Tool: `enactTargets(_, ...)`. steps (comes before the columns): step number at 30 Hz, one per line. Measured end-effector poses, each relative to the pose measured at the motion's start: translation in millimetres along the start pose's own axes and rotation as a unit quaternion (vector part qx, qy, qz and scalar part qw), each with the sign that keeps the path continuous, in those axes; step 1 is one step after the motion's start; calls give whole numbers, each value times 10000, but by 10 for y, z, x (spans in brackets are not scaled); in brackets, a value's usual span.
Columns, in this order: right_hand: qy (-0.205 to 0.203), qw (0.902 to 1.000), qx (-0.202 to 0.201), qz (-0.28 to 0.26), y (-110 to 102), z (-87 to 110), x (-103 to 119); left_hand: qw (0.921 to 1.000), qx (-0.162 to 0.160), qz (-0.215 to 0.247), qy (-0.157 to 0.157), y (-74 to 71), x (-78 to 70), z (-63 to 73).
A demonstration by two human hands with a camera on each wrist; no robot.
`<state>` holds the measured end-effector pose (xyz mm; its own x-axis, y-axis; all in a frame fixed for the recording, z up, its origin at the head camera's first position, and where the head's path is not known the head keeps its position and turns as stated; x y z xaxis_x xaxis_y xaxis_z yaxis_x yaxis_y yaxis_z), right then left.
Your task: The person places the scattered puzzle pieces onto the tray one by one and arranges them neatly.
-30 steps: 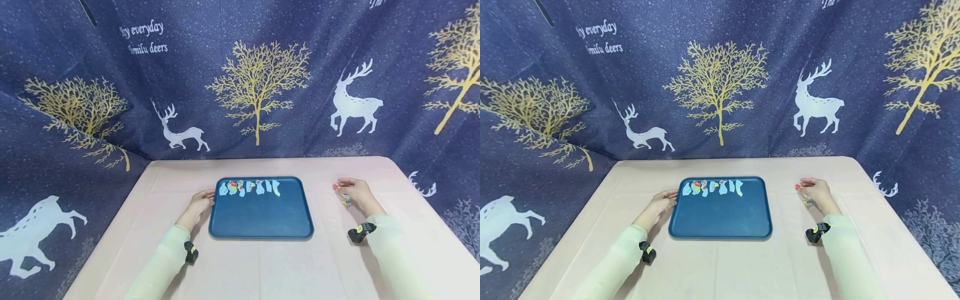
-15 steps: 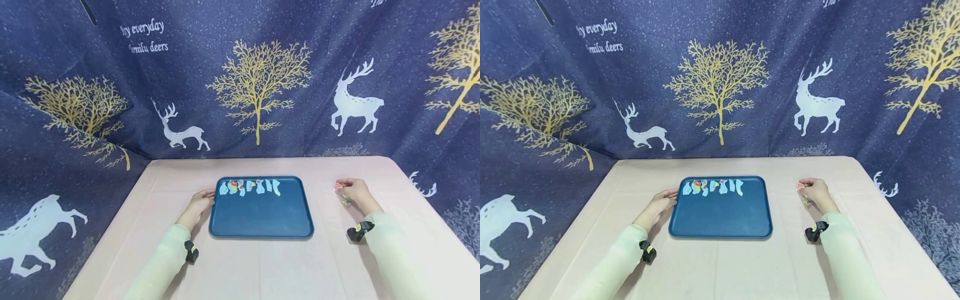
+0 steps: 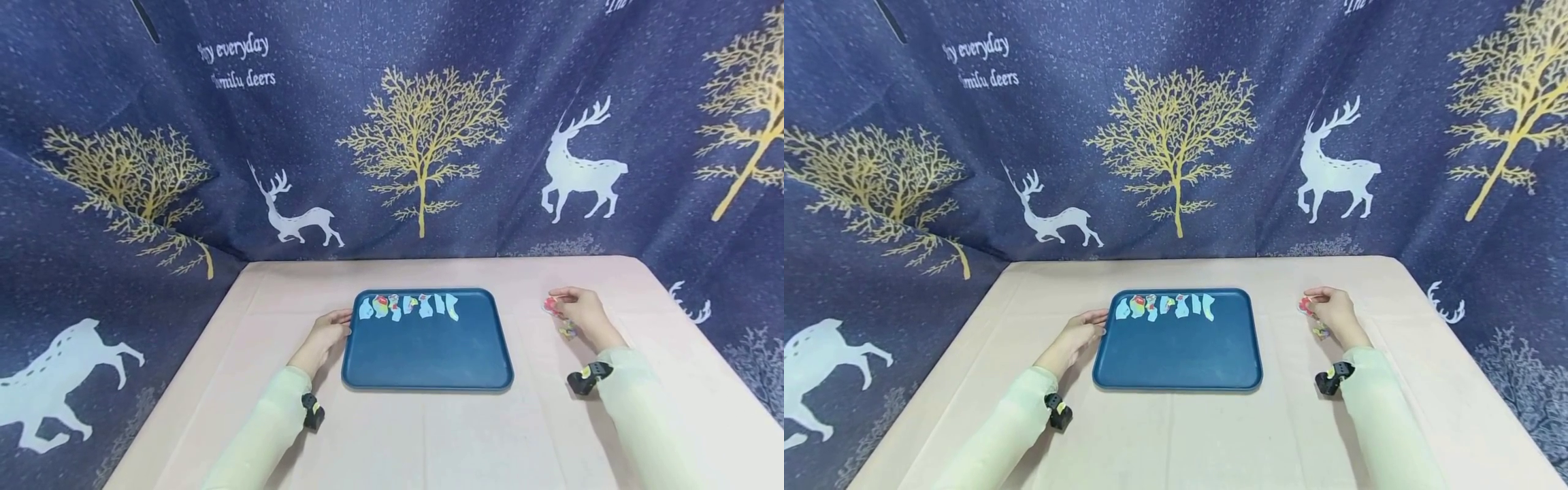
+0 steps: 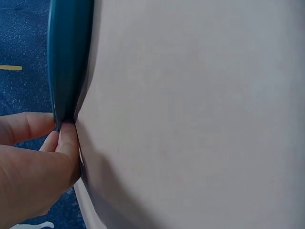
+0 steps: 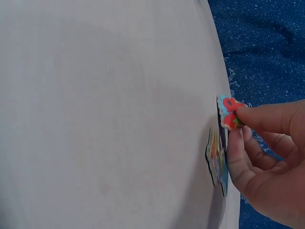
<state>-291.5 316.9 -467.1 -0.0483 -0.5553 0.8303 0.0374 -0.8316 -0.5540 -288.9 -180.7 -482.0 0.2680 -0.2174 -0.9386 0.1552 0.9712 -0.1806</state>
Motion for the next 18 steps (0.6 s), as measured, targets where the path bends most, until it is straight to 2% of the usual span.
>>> enactTargets(5, 112, 9983, 129, -558, 60, -5, 70, 10000, 23, 0, -13, 5, -7, -3)
enactTargets(11, 35, 9943, 168, -1055, 154, -25, 208, 10000, 58, 63, 13, 11, -13, -2)
enactTargets(18, -86, 9814, 415, -1873, 285, -73, 367, 10000, 23, 54, -23, 9, -5, -1)
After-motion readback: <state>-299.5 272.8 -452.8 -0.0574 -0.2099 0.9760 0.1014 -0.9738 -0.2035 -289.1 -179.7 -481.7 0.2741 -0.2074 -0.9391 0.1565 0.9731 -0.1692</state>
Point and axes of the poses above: each hand's wrist, its own z-axis away from the middle knuckle, its own y-axis out of the palm, x = y × z, the point moved 3 cm from there along -z, towards the middle knuckle, and after that the axes turned 9 degrees about x, right-handed, at the moved point
